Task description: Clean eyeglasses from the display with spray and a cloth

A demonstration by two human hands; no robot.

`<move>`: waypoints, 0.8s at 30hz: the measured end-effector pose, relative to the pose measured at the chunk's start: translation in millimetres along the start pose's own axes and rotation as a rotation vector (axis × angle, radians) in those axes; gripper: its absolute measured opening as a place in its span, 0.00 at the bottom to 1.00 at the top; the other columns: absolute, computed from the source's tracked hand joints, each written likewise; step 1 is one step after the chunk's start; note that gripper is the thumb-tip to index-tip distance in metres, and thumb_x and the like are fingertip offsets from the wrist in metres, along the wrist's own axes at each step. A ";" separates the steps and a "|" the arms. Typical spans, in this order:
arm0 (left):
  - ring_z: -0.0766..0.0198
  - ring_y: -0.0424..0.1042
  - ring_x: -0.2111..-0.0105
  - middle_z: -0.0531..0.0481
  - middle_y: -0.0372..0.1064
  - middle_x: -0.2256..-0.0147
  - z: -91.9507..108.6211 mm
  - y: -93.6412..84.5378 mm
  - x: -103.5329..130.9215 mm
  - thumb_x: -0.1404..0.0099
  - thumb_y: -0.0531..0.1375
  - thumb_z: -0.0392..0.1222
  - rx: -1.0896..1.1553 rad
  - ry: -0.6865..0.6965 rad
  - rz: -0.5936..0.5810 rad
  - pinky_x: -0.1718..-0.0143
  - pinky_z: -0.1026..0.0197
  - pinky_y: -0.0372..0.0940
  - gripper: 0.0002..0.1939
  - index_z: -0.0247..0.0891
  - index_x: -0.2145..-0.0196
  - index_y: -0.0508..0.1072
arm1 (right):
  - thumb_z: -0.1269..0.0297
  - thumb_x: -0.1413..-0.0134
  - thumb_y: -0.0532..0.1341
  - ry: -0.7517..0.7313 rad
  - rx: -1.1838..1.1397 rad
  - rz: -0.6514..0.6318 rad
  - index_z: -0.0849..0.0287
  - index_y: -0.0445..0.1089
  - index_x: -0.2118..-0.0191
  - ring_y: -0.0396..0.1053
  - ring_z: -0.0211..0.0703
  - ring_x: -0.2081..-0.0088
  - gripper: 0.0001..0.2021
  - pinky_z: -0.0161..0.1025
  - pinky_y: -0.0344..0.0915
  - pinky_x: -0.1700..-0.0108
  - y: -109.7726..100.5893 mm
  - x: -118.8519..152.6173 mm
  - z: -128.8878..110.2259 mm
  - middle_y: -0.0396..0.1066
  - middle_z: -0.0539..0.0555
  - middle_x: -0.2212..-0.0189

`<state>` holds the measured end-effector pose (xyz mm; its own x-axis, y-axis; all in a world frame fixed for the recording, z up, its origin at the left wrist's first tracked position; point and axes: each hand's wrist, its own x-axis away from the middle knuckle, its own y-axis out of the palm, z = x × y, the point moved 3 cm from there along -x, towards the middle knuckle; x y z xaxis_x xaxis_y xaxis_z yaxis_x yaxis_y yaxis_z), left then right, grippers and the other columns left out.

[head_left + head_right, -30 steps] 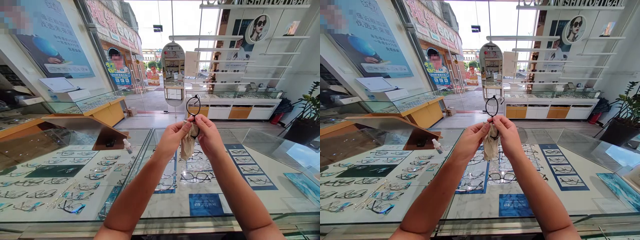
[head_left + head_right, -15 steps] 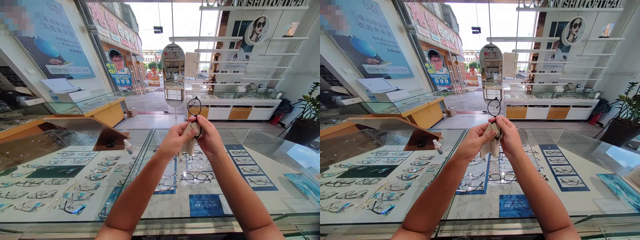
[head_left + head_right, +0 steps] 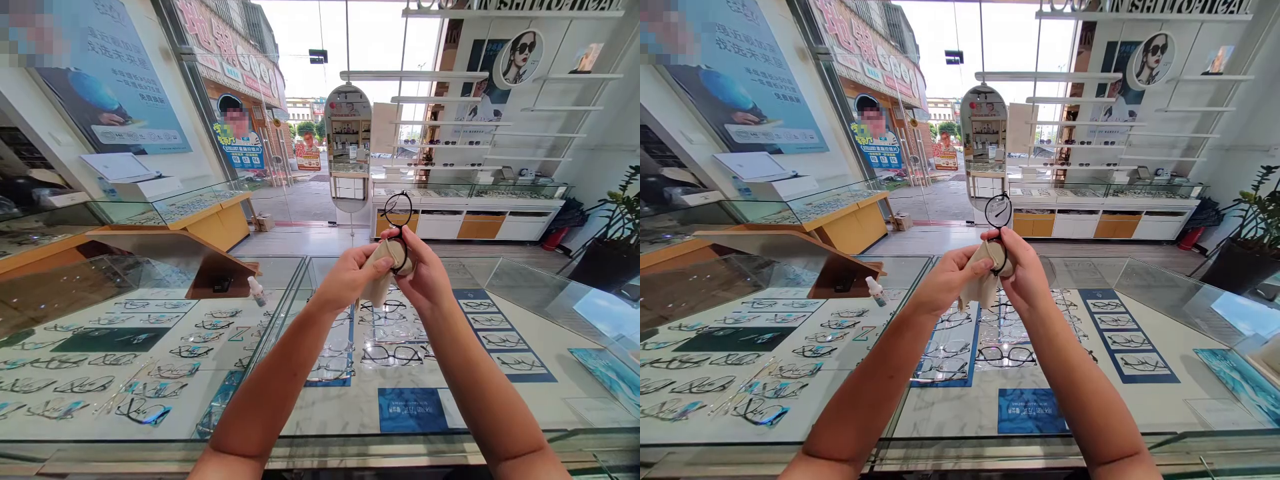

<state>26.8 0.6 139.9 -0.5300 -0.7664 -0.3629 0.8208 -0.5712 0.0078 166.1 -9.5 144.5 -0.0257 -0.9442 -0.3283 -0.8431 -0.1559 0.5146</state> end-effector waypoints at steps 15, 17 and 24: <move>0.63 0.74 0.63 0.46 0.79 0.59 -6.0 3.4 0.6 0.41 0.78 0.53 0.162 -0.019 0.074 0.61 0.62 0.67 0.27 0.36 0.50 0.80 | 0.54 0.48 0.75 -0.019 -0.083 -0.026 0.52 0.81 0.62 0.74 0.44 0.58 0.11 0.39 0.73 0.58 3.9 -2.8 3.3 0.81 0.52 0.56; 0.64 0.74 0.63 0.46 0.79 0.59 -7.1 4.9 0.0 0.41 0.78 0.53 0.147 0.006 0.086 0.60 0.63 0.67 0.27 0.35 0.51 0.81 | 0.55 0.49 0.75 -0.020 -0.092 -0.025 0.52 0.81 0.62 0.74 0.43 0.58 0.11 0.38 0.72 0.58 4.1 -2.5 3.7 0.81 0.52 0.57; 0.63 0.75 0.62 0.47 0.79 0.59 -12.9 7.8 -2.3 0.39 0.76 0.55 0.105 0.112 0.129 0.59 0.62 0.69 0.25 0.37 0.51 0.81 | 0.55 0.49 0.75 -0.012 -0.126 -0.057 0.53 0.82 0.62 0.72 0.40 0.61 0.11 0.35 0.72 0.59 8.5 1.5 5.7 0.81 0.51 0.58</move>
<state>37.2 1.7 128.8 -0.3898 -0.8013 -0.4538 0.8507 -0.5020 0.1557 155.8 -10.6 143.9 0.0130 -0.9296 -0.3684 -0.7693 -0.2446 0.5902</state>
